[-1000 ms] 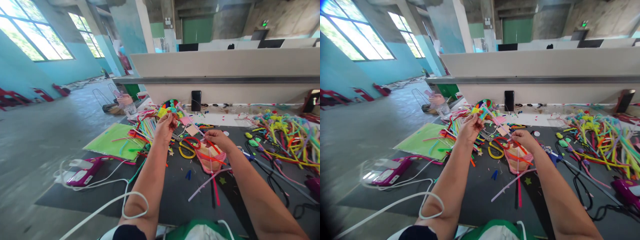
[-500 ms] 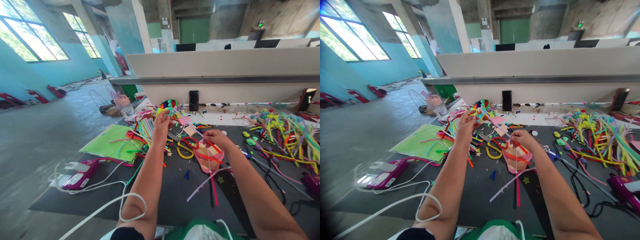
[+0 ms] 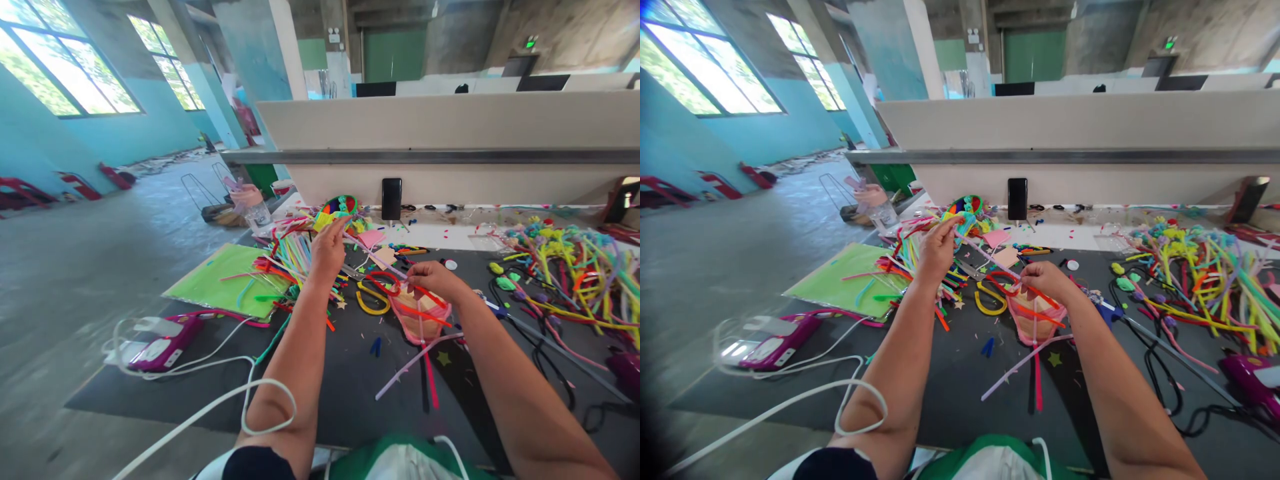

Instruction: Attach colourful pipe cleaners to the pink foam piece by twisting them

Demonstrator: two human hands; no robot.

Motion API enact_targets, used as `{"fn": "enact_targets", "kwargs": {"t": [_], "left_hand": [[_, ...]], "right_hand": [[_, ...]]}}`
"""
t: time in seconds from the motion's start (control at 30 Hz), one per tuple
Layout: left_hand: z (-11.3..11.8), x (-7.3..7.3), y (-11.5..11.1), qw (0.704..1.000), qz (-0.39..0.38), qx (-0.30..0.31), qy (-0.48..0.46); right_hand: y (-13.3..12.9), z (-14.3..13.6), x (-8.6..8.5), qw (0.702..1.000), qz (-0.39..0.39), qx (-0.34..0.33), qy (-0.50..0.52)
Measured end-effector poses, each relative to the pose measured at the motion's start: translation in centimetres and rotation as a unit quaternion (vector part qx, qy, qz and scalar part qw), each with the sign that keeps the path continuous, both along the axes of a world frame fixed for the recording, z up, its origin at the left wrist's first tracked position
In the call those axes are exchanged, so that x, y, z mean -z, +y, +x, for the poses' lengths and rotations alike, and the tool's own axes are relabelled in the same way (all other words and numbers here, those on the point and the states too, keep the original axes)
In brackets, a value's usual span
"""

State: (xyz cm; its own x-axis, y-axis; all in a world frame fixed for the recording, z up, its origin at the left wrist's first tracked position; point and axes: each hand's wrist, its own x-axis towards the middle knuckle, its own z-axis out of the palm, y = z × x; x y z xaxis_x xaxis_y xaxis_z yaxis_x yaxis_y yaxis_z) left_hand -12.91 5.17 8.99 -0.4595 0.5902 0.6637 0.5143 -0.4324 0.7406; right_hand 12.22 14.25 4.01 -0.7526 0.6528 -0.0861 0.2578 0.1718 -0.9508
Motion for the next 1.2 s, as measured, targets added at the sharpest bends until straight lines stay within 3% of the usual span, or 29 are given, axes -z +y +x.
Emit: {"fn": "enact_targets", "kwargs": {"t": [0.27, 0.5, 0.93, 1.2], "left_hand": [[-0.5, 0.7, 0.2, 0.983, -0.073, -0.081, 0.148], [-0.7, 1.1, 0.3, 0.978, -0.102, -0.095, 0.156], [-1.0, 1.8, 0.7, 0.978, -0.090, -0.086, 0.165], [-1.1, 2.0, 1.0, 0.993, -0.080, -0.029, 0.079]], "right_hand": [[0.1, 0.4, -0.4, 1.000, -0.016, 0.008, -0.002], [0.3, 0.5, -0.2, 1.000, -0.009, 0.009, -0.002], [0.0, 0.2, 0.0, 1.000, 0.002, -0.005, -0.020], [0.5, 0.3, 0.5, 1.000, -0.012, 0.013, -0.002]]}}
